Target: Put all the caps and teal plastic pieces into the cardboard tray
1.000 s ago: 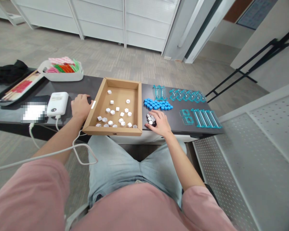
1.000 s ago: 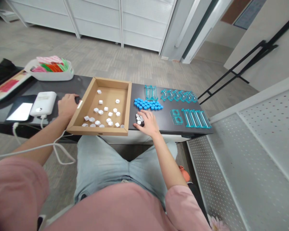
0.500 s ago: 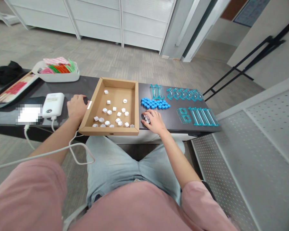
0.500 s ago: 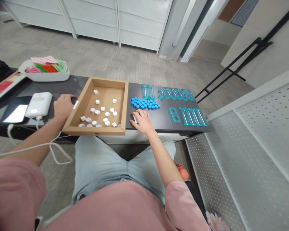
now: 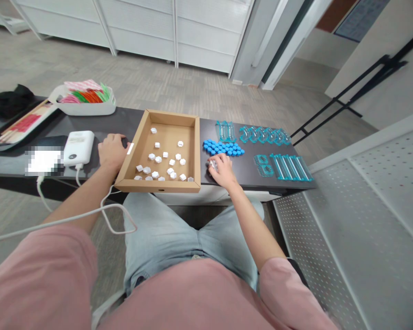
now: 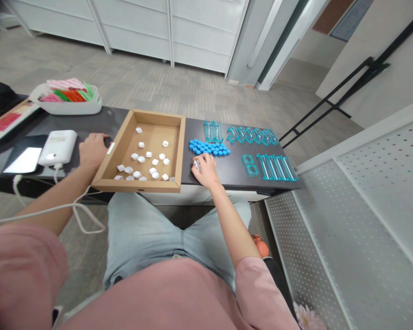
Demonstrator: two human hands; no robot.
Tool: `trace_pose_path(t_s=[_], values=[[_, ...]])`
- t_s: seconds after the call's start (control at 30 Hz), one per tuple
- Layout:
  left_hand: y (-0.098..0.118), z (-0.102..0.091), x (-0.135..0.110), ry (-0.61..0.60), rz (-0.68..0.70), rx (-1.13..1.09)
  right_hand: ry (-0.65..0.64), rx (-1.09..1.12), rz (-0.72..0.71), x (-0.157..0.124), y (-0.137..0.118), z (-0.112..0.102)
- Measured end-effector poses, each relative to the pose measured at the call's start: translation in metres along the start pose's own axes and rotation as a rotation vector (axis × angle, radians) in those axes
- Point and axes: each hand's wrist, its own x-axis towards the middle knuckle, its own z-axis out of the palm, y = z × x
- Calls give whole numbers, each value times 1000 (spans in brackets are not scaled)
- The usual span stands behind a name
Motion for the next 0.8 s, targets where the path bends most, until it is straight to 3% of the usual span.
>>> trace_pose_path(t_s=[0.2, 0.33, 0.57, 0.8], values=[[0, 2, -1, 37, 7, 7, 124, 250, 59, 7, 9, -1], [0, 4, 0, 52, 17, -8, 231, 477, 115, 25, -3, 5], [4, -3, -1, 21, -2, -32, 149, 179, 87, 37, -40, 24], [11, -8, -4, 6, -24, -42, 419, 504, 45, 37, -33, 36]])
